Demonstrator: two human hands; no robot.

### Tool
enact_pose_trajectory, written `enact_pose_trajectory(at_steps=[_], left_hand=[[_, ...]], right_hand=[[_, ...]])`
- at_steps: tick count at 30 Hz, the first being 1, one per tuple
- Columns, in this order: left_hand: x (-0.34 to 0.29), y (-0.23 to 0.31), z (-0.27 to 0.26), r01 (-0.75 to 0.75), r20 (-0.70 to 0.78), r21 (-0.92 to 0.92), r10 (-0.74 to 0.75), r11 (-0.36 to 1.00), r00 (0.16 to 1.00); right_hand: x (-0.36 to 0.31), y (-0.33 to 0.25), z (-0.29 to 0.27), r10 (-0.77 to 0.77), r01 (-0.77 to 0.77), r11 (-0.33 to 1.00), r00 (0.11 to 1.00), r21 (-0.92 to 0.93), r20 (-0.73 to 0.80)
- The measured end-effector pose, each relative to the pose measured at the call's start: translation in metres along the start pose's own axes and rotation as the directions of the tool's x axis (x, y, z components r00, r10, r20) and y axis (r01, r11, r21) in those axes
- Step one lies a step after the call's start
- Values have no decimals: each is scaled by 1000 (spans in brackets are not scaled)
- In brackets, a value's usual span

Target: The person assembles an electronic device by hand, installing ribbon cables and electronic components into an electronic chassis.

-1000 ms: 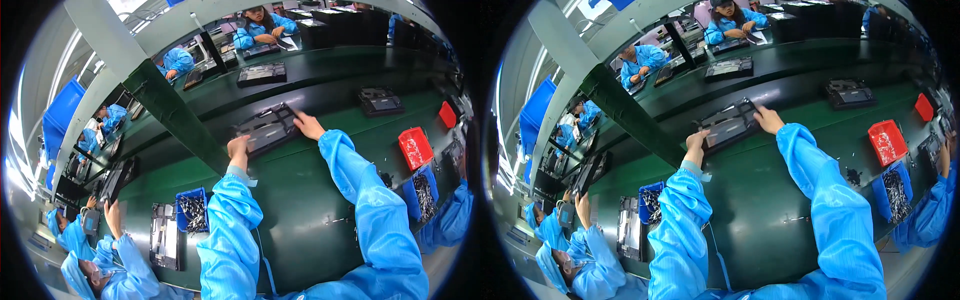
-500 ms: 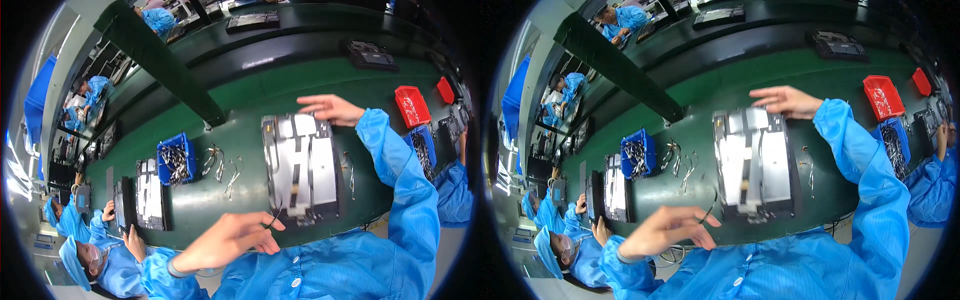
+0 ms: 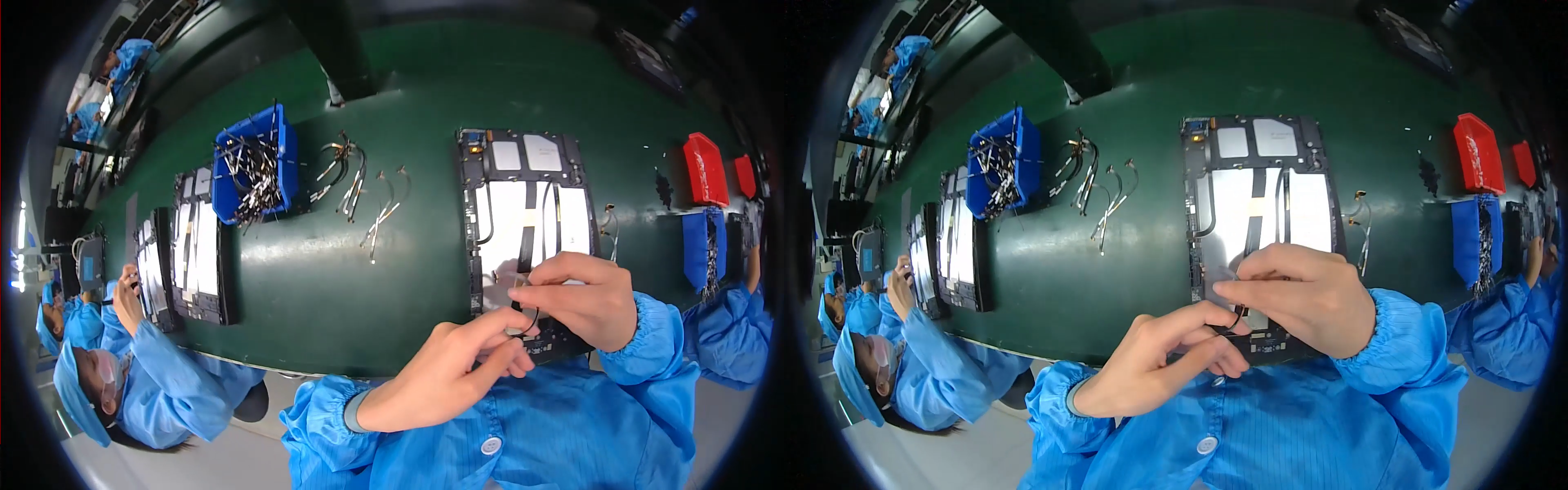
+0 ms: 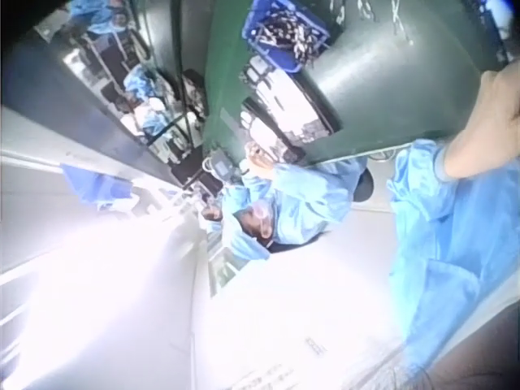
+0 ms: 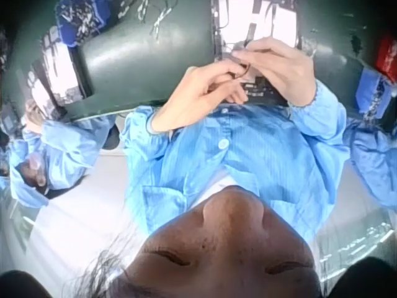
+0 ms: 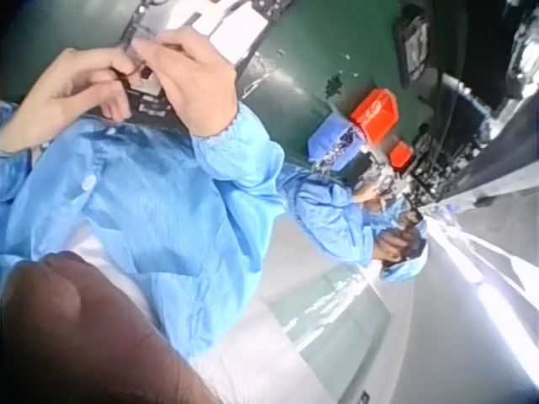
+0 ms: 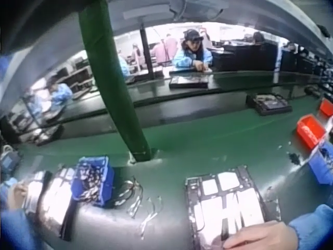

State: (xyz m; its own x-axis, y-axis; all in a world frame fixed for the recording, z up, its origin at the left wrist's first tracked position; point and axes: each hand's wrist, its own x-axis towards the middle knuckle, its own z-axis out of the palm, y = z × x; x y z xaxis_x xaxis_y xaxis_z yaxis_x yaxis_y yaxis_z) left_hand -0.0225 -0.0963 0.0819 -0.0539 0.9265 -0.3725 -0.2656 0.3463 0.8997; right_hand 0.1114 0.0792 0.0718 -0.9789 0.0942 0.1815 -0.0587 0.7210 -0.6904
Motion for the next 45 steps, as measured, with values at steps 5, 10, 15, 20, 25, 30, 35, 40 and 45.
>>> enact_pose_trajectory(at_steps=[5, 10, 15, 20, 25, 30, 35, 40, 45], left_hand=[[-5, -26, -8, -230, -282, 664, 522, 712, 805], [-1, -42, -21, -64, -318, 823, 550, 565, 772], [17, -38, -31, -61, -163, 953, 670, 298, 724], [29, -43, -41, -31, 31, 999, 712, -13, 701], [36, -47, -45, -10, 165, 976, 700, -220, 695], [42, -41, -48, -46, 242, 955, 681, -292, 691], [42, -35, -44, -76, 232, 964, 662, -256, 713], [50, -39, -33, -186, 284, 959, 704, -215, 651], [62, -41, -29, -192, 300, 953, 677, -233, 672]], right_hand=[[19, 15, 8, 277, -230, 885, 959, 406, -60], [45, 30, 18, 560, -501, 608, 821, 616, 115], [46, 35, 26, 605, -533, 591, 789, 605, 104], [52, 29, 26, 602, -547, 632, 792, 550, 96], [51, 30, 24, 586, -547, 652, 803, 525, 108], [55, 38, 20, 566, -520, 725, 823, 452, 39], [48, 52, 25, 474, -399, 802, 878, 445, -68], [49, 52, 28, 453, -383, 831, 887, 404, -92], [46, 56, 29, 429, -353, 846, 896, 400, -117]])
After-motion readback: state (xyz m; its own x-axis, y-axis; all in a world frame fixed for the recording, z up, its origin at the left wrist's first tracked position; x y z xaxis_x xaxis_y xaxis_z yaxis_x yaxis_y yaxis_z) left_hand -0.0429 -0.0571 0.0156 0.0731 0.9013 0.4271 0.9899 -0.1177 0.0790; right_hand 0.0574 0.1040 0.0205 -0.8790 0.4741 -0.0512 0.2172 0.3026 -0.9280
